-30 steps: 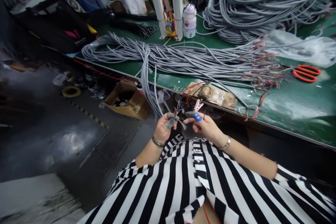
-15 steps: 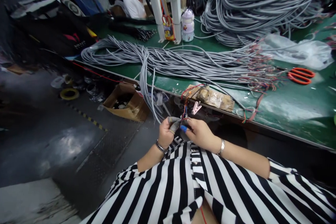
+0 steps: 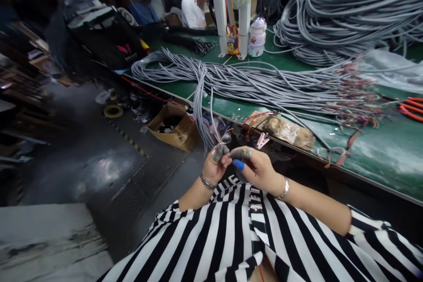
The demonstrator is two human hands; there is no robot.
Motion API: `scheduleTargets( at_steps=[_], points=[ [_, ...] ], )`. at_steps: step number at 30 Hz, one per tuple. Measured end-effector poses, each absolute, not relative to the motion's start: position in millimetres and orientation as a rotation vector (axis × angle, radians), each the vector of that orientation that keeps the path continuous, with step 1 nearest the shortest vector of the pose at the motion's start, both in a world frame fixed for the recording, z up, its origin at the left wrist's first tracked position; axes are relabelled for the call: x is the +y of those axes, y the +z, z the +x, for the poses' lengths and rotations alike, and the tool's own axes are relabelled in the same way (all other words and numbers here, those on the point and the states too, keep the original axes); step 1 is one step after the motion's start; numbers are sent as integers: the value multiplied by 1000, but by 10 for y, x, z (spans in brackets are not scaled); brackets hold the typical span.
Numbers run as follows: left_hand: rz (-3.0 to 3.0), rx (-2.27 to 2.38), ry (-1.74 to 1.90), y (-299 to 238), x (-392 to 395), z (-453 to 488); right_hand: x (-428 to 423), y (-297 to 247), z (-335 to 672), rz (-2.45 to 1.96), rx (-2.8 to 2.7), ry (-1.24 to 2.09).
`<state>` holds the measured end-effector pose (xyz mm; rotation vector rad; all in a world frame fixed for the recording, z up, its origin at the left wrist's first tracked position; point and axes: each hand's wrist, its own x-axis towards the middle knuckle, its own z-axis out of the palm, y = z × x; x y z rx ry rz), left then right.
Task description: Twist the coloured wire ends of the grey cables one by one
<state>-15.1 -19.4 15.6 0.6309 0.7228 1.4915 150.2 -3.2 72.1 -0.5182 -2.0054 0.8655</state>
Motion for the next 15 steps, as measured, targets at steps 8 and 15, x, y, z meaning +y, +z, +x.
scheduleTargets(
  at_steps=[8,15],
  points=[
    [588,672,1391,67,-273,-162,13,494,1285,-708,-1967,796],
    [816,640,1162,-46,-264,-276,71,437,1505,-569,-2050,841]
  ],
)
